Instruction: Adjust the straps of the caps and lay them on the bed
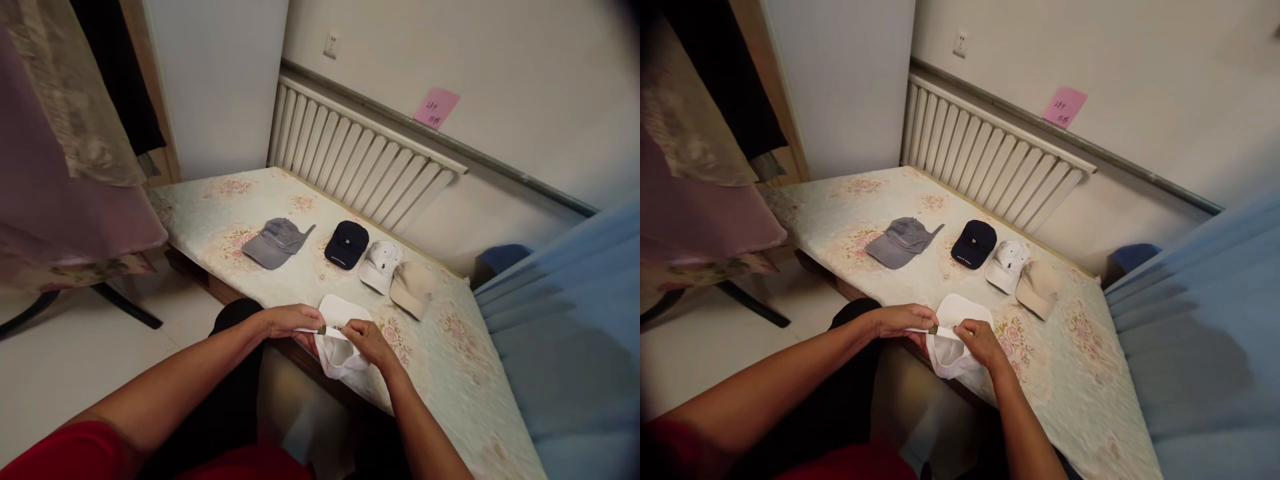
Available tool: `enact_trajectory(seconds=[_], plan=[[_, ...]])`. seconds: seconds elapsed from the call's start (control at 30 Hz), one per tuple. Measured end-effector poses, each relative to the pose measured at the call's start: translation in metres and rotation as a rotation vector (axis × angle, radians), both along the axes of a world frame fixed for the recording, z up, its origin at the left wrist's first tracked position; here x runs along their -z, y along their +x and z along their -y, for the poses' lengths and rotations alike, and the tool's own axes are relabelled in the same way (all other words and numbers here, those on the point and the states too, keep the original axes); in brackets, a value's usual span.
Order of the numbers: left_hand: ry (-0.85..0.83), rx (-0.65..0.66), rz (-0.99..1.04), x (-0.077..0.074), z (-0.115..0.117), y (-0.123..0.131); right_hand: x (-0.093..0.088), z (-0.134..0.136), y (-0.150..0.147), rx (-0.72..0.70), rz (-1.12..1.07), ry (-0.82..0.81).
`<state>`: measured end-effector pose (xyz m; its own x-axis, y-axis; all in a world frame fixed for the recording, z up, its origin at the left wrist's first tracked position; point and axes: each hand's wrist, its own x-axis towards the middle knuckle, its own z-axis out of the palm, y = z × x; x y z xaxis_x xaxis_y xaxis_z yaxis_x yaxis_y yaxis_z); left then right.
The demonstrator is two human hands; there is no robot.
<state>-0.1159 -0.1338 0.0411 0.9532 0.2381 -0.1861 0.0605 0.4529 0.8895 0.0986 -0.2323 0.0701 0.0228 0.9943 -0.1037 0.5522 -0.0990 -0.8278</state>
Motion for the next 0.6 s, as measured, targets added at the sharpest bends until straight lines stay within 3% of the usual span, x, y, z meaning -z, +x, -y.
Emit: enact_trajectory(seconds=[0.6], plan=[[0.110,0.018,-0.078,-0.002,-0.003,0.008,-0.016,0.009,0.020,-0.003,-0.128,-0.145]])
